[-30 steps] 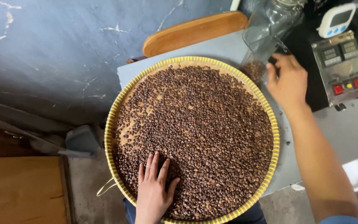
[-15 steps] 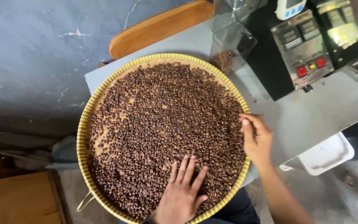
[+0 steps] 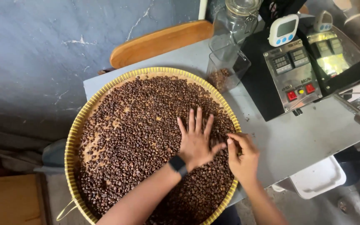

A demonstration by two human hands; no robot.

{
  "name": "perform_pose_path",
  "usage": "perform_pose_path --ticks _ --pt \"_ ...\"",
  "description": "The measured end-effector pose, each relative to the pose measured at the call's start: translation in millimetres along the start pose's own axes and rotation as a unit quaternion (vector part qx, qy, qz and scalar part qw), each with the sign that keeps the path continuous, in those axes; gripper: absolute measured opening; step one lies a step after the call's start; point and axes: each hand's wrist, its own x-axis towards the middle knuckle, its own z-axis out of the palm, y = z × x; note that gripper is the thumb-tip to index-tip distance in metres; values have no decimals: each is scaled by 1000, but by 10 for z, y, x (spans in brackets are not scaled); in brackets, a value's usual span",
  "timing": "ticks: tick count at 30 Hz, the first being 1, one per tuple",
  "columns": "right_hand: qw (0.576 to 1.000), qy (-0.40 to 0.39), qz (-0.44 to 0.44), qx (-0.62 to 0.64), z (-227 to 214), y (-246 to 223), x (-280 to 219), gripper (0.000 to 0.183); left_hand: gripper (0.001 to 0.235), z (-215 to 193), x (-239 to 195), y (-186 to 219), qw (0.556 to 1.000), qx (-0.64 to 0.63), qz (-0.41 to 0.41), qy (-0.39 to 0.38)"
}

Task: The person sorts roasted coffee beans in a large yellow woven basket by hand. They spread the beans across the basket surface, pick out specific beans, and place them into a clear glass jar positioned on the table to the right.

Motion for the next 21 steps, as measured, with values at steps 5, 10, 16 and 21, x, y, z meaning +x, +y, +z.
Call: perform_pose_path --ticks 5,10,16,21 --pt "998 -39 -47 -29 -57 -113 50 11 101 -159 467 -186 994 41 -99 -17" --pt "998 -39 -43 -27 -59 -126 35 11 99 -338 613 -520 982 40 -183 -27" --pt "998 -40 -39 -29 -69 -164 43 8 105 -435 444 -1142 969 29 -244 -2" --pt "997 -30 -34 -56 -72 -141 11 6 115 -319 38 -1748 969 23 -246 26"
